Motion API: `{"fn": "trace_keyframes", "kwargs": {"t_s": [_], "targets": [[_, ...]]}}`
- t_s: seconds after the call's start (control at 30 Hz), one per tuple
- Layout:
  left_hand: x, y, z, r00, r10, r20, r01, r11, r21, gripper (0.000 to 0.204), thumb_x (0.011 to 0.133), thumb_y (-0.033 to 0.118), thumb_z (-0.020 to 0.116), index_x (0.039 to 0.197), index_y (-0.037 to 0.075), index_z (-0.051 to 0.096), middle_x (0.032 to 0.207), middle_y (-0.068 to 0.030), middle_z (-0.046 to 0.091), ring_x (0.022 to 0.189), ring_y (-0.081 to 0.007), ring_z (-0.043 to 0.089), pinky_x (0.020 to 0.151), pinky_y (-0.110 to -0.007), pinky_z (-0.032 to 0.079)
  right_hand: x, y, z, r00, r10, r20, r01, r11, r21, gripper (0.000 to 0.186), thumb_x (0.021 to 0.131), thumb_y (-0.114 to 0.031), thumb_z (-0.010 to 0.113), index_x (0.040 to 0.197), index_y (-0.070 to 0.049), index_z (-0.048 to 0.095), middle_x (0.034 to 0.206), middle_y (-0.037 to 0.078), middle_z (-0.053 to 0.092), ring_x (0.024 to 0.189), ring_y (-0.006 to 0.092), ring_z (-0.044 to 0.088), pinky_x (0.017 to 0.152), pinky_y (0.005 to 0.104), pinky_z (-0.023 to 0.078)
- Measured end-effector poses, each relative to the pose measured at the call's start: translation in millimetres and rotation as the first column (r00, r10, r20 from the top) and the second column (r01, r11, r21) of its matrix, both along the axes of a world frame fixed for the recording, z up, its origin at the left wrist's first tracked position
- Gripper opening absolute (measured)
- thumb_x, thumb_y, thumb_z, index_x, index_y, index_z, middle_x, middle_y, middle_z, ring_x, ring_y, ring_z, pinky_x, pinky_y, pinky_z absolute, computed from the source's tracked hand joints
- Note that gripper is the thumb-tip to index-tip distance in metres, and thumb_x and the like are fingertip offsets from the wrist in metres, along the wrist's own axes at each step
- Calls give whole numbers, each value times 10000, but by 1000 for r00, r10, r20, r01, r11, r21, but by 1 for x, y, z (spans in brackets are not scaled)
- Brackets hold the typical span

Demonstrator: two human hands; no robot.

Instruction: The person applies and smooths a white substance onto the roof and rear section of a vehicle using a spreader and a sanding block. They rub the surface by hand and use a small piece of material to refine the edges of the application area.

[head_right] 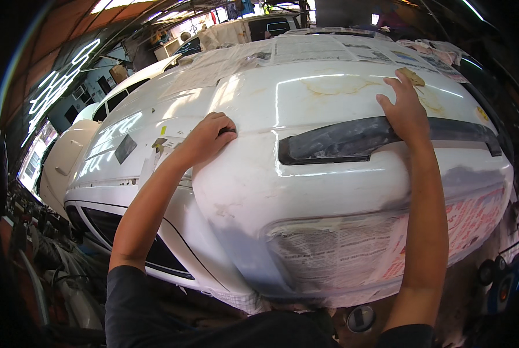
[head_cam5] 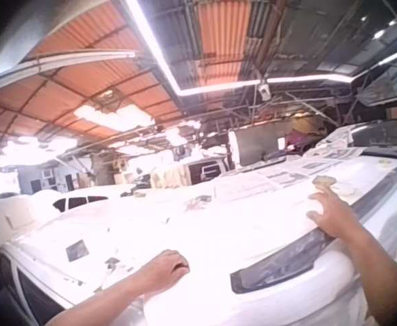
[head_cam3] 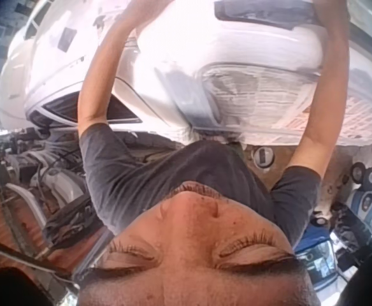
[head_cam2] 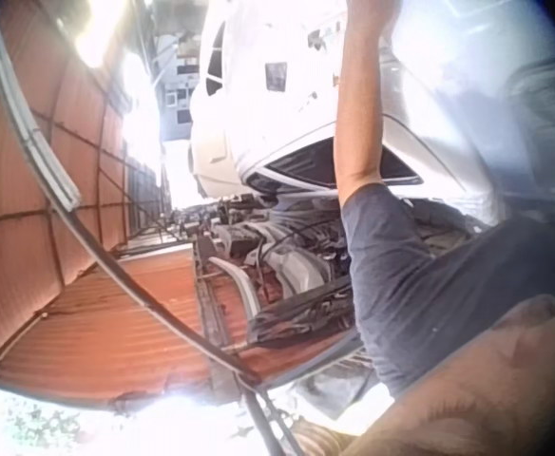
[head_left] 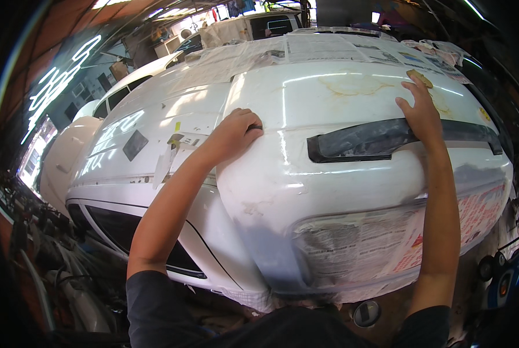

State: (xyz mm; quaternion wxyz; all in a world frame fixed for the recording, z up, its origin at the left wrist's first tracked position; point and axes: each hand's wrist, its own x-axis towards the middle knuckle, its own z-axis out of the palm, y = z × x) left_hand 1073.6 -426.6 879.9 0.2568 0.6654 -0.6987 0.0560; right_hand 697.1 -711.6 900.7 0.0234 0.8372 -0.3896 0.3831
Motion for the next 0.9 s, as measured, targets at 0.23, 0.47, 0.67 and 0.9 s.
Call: {"fn": "trace_keyframes", "kwargs": {"t_s": [0.23,0.47,0.67,0.9], "targets": [[5,6,0,998,58,17,-58,998,7,128,937,118,716,982,6,675,1015,-137,665,1042,-313,602,911,-396,495,0,0,-1,1000,6,13,-5,1000,-20,500,949,-356,649,1385,-113,618,1619,87,430,1462,297,449,1149,439,425],[5,12,0,988,143,-52,-142,989,36,139,946,131,710,981,2,672,1009,-138,661,1052,-312,598,920,-397,490,0,4,0,1000,-8,10,8,1000,-11,491,948,-355,646,1376,-117,626,1623,87,427,1455,300,459,1144,439,429],[1,8,2,996,87,-13,-87,996,35,143,951,139,702,984,4,672,1001,-141,658,1051,-311,597,919,-398,491,-2,-1,-2,1000,5,17,-5,1000,-1,495,949,-358,643,1382,-119,627,1627,84,424,1456,298,458,1144,439,428],[-3,0,1,998,66,-1,-66,998,-3,140,951,136,699,977,0,676,987,-144,663,1030,-312,604,917,-395,493,-1,-1,-2,1000,2,13,-2,1000,-6,501,948,-360,650,1392,-131,626,1632,79,416,1457,296,456,1144,439,426]]}}
